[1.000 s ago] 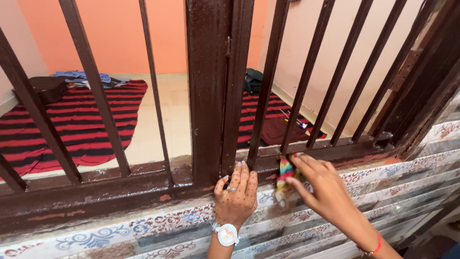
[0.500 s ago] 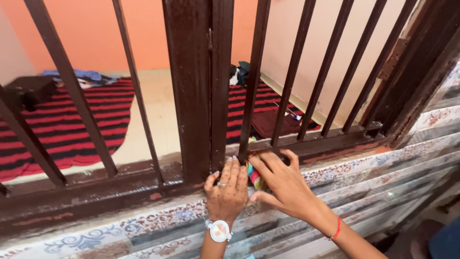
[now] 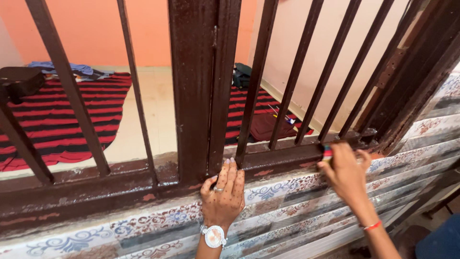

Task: The person wipes the metal bars and the frame of a window using a multicolored cloth and their hands.

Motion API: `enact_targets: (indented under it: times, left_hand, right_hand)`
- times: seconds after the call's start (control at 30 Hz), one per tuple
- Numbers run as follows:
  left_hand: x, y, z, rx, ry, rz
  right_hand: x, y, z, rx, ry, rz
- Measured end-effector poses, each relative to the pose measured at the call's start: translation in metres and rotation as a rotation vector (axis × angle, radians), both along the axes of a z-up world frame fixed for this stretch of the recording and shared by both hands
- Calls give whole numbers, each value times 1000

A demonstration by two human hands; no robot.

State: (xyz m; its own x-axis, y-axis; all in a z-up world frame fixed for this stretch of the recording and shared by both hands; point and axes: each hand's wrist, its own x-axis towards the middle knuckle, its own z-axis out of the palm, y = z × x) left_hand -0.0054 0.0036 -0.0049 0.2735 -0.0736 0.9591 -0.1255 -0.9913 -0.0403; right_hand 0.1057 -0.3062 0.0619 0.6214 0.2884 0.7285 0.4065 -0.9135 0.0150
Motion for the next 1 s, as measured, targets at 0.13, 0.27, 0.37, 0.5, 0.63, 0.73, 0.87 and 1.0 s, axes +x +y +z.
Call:
enact_targets:
  times: [0.13, 0.27, 0.37, 0.5, 0.63, 0.73, 0.87, 1.0]
  left_hand:
    - [1, 1, -1, 18, -24, 16]
    - [3, 1, -1, 36, -50, 46]
    - [2, 2, -3, 43, -30, 37]
    - [2, 4, 1, 50, -70, 39]
    - [-1, 3, 1, 47, -41, 30]
    - [-3, 4, 2, 52, -51, 45]
    - [-5, 2, 2, 41, -50, 45]
    - [-5, 3, 3, 43, -46, 34]
  right_hand:
    - [20, -41, -1, 67, -177, 4]
    - [22, -33, -13, 160, -122, 6]
    - [15, -19, -17, 177, -180, 22]
    - [-2, 23, -17, 215, -175, 123]
    - [-32, 80, -14, 181, -120, 153]
    - [-52, 119, -8, 163, -197, 294]
    - [-71, 148, -8, 236, -62, 438]
    - [-75, 140, -8, 388, 137, 701]
